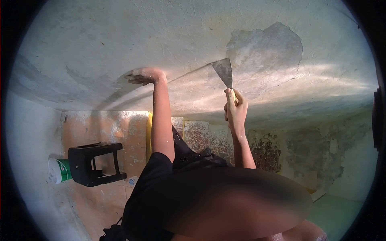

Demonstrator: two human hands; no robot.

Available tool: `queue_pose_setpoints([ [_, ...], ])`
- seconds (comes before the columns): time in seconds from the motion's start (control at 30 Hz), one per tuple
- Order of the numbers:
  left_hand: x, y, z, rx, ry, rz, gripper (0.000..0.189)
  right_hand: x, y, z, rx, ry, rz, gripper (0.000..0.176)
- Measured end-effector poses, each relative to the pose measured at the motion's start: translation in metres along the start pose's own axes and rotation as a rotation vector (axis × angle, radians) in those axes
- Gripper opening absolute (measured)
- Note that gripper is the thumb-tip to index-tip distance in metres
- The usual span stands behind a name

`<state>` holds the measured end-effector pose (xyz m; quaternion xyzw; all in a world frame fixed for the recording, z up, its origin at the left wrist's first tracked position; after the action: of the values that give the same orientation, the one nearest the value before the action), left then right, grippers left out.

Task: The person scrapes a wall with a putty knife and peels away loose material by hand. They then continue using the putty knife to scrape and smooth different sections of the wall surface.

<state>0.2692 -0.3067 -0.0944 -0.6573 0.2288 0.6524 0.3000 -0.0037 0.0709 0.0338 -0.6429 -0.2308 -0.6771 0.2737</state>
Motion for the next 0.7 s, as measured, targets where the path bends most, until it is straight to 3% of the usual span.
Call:
queue_pose_setpoints([
  [0.1, -0.07, -0.037, 0.05, 0.134, -0.15, 0.266, 0.079, 0.017, -0.004, 0.021, -0.016, -0.1, 0.008, 0.037],
  [0.2, -0.041, -0.028, 0.03, 0.016, -0.094, 0.165, 0.079, 0.004, -0.027, 0.029, -0.093, -0.088, 0.057, 0.034],
  [0.23, 0.027, -0.002, 0.001, 0.013, -0.098, 0.17, 0.079, 0.012, -0.029, 0.026, -0.108, -0.088, 0.058, 0.035],
  [0.3, 0.083, 0.046, -0.073, -0.211, 0.578, 0.675, 0.08, 0.028, -0.009, 0.006, 0.007, -0.09, 0.139, 0.037],
  [0.33, 0.075, 0.036, -0.062, -0.208, 0.575, 0.671, 0.08, 0.034, -0.003, 0.002, -0.001, -0.169, 0.143, 0.038],
  [0.4, 0.024, 0.007, -0.026, -0.189, 0.34, 0.718, 0.08, 0.038, -0.002, 0.009, -0.014, -0.22, 0.158, 0.038],
  [0.43, 0.001, -0.006, -0.013, -0.191, 0.341, 0.722, 0.08, 0.041, -0.003, 0.015, -0.028, -0.26, 0.173, 0.037],
  [0.5, -0.008, -0.002, 0.006, 0.057, -0.058, -0.095, 0.079, 0.034, -0.02, 0.025, -0.033, -0.087, 0.183, 0.039],
  [0.6, -0.091, -0.054, 0.066, 0.092, -0.139, 0.131, 0.079, 0.023, -0.043, 0.014, -0.101, -0.131, 0.246, 0.039],
  [0.7, -0.03, -0.016, 0.02, 0.057, -0.083, 0.094, 0.079, 0.051, -0.032, 0.031, -0.088, -0.031, 0.346, 0.04],
])
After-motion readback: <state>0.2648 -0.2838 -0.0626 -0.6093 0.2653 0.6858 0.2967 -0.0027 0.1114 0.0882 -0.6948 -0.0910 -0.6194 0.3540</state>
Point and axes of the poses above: each hand's wrist, its own z-axis away from the middle knuckle, its own y-axis out of the palm, x = y × z, the point moved 9 cm from there along -z, towards the middle knuckle, and after that the axes turned 1 degree about z, right-handed, at the moved point
